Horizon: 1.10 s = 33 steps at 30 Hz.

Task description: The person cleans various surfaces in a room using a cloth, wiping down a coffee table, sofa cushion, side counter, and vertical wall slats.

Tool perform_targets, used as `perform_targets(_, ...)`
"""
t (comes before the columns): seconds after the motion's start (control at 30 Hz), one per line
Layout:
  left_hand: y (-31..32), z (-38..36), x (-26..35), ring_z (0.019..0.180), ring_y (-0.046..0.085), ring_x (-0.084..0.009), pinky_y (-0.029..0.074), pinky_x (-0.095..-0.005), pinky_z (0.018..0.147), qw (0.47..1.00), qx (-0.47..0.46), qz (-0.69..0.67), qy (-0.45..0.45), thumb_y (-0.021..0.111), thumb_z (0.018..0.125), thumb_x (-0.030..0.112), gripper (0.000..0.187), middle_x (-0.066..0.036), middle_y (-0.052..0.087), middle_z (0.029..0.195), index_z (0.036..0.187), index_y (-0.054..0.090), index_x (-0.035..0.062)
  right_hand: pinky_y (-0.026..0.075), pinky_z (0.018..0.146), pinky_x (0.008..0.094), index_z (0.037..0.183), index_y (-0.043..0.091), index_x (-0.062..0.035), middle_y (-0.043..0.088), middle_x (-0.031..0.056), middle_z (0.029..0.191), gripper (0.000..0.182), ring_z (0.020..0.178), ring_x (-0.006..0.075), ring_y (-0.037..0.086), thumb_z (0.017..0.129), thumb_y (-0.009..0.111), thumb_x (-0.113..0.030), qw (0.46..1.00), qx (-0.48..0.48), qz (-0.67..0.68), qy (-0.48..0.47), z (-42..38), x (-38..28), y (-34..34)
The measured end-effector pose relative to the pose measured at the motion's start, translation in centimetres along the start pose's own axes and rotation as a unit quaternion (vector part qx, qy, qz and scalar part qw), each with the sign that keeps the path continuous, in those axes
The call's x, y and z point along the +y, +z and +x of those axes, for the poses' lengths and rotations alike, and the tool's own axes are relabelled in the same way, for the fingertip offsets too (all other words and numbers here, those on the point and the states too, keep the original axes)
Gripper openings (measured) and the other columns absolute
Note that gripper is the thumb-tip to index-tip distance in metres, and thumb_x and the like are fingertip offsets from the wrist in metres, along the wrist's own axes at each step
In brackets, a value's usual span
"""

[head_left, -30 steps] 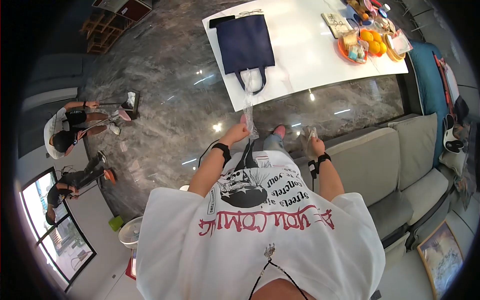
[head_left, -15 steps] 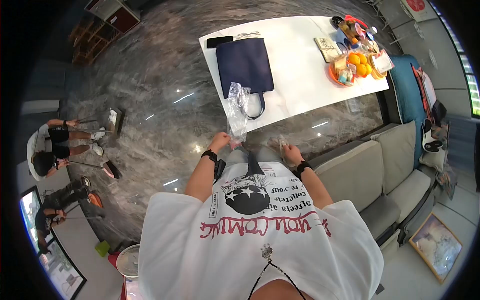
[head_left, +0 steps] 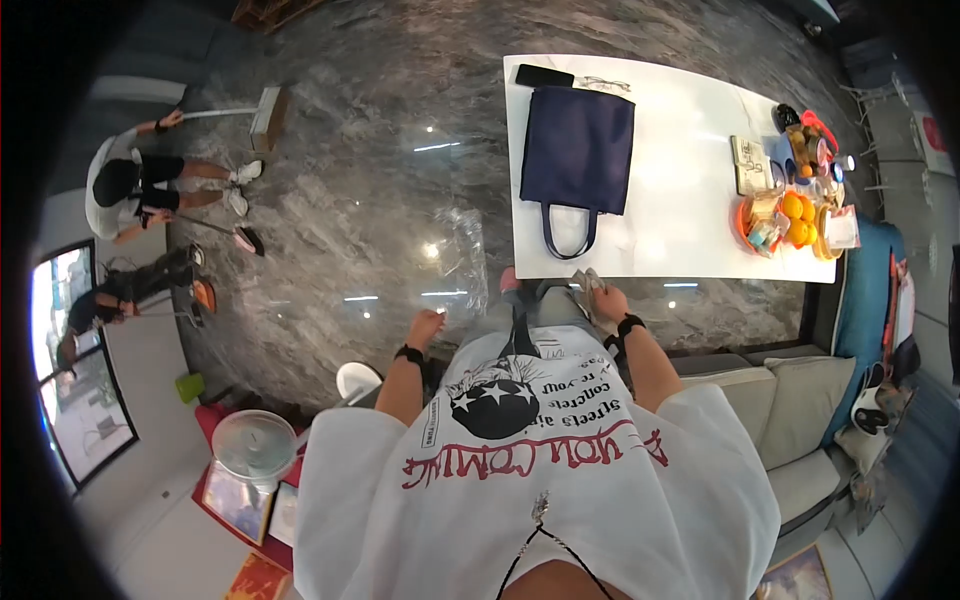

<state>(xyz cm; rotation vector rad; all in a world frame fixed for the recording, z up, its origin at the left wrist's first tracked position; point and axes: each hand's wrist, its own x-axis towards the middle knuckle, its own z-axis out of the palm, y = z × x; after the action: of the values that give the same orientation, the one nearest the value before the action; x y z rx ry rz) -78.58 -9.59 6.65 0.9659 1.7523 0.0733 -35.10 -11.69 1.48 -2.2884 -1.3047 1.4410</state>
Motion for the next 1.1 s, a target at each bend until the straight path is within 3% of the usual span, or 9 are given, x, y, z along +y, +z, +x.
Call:
perform_targets(0.1, 0.6, -3.6, 4.5, 0.052, 0.053, -0.0127, 0.043, -0.0248, 0.048, 0.991, 0.035, -0.128, -0.036, 0.054, 0.077, 0.022, 0.026, -0.005, 0.055, 0.062, 0.069, 0.055, -0.0022, 0.041, 0.068, 0.0405, 0.081, 0.055, 0.0025, 0.056, 0.0240, 0.079, 0.041, 0.079, 0.0382, 0.053, 0.076, 0.046, -0.037, 0.996, 0.058, 0.070, -0.026, 1.8, -2.2, -2.3)
perform_targets(0.23, 1.1, 0.5, 7.3, 0.055, 0.054, -0.0140, 0.045, -0.0257, 0.049, 0.993, 0.079, -0.087, -0.022, 0.051, 0.078, 0.019, 0.022, -0.006, 0.054, 0.065, 0.072, 0.053, -0.0015, 0.042, 0.065, 0.0388, 0.094, 0.054, -0.0011, 0.055, 0.0212, 0.074, 0.032, 0.073, 0.0360, 0.053, 0.080, 0.046, -0.030, 0.962, 0.221, 0.152, -0.039, 4.8, -5.6, -9.5)
perform_targets(0.3, 2.3, 3.3, 10.3, 0.055, 0.054, -0.0149, 0.044, -0.0268, 0.050, 0.980, 0.120, -0.135, 0.078, 0.050, 0.077, 0.017, 0.019, -0.007, 0.055, 0.066, 0.076, 0.052, -0.0016, 0.042, 0.067, 0.0377, 0.106, 0.052, -0.0061, 0.055, 0.0174, 0.077, 0.034, 0.073, 0.0324, 0.053, 0.081, 0.046, -0.029, 0.924, 0.337, 0.163, -0.080, 6.7, -6.1, -13.2)
perform_targets(0.47, 9.6, 5.0, 27.6, 0.061, 0.054, -0.0220, 0.042, -0.0323, 0.057, 0.911, 0.161, 0.177, 0.337, 0.053, 0.076, 0.017, 0.014, -0.010, 0.053, 0.068, 0.081, 0.050, 0.0039, 0.041, 0.076, 0.0351, 0.113, 0.048, -0.0127, 0.050, 0.0129, 0.100, 0.036, 0.091, 0.0286, 0.047, 0.079, 0.049, -0.023, 0.867, 0.484, 0.066, -0.092, 13.2, -3.1, -17.0)
perform_targets(0.53, 14.0, 5.7, 32.4, 0.061, 0.053, -0.0246, 0.041, -0.0335, 0.056, 0.889, 0.105, 0.207, 0.395, 0.054, 0.075, 0.017, 0.013, -0.010, 0.053, 0.068, 0.079, 0.049, 0.0051, 0.037, 0.085, 0.0376, 0.115, 0.047, -0.0166, 0.041, 0.0136, 0.119, 0.039, 0.106, 0.0322, 0.038, 0.078, 0.049, -0.027, 0.902, 0.428, 0.040, -0.047, 15.6, -1.0, -15.6)
perform_targets(0.6, 18.3, 6.4, 34.8, 0.062, 0.053, -0.0271, 0.041, -0.0348, 0.055, 0.876, 0.034, 0.241, 0.416, 0.056, 0.075, 0.017, 0.014, -0.010, 0.053, 0.069, 0.077, 0.048, 0.0057, 0.027, 0.093, 0.0442, 0.123, 0.037, -0.0199, 0.026, 0.0133, 0.131, 0.051, 0.117, 0.0347, 0.026, 0.077, 0.049, -0.036, 0.957, 0.274, -0.090, 0.013, 17.0, 1.7, -11.6)
perform_targets(0.7, 23.5, 7.5, 35.9, 0.067, 0.056, -0.0258, 0.043, -0.0355, 0.058, 0.853, -0.046, 0.322, 0.407, 0.056, 0.075, 0.021, 0.022, -0.010, 0.055, 0.074, 0.088, 0.047, 0.0062, 0.014, 0.098, 0.0476, 0.131, 0.020, -0.0242, 0.004, 0.0087, 0.138, 0.068, 0.124, 0.0341, 0.011, 0.073, 0.051, -0.044, 0.967, 0.160, -0.196, 0.016, 14.0, 2.8, -7.0)
perform_targets(0.87, 27.0, 8.9, 33.4, 0.070, 0.056, -0.0255, 0.044, -0.0346, 0.061, 0.876, -0.178, 0.322, 0.312, 0.054, 0.076, 0.023, 0.025, -0.012, 0.057, 0.081, 0.094, 0.048, 0.0059, 0.019, 0.096, 0.0495, 0.128, 0.027, -0.0173, 0.016, 0.0150, 0.135, 0.065, 0.123, 0.0339, 0.017, 0.071, 0.057, -0.027, 0.967, 0.251, 0.008, -0.040, 9.1, 2.9, -2.2)
perform_targets(1.1, 26.0, 7.9, 29.5, 0.078, 0.056, -0.0278, 0.043, -0.0361, 0.067, 0.854, -0.237, 0.399, 0.237, 0.052, 0.075, 0.021, 0.026, -0.014, 0.058, 0.082, 0.096, 0.051, 0.0053, 0.014, 0.095, 0.0550, 0.127, 0.030, -0.0186, 0.016, 0.0134, 0.135, 0.063, 0.124, 0.0317, 0.015, 0.070, 0.056, -0.029, 0.952, 0.284, -0.070, -0.094, 10.2, 3.5, -4.1)
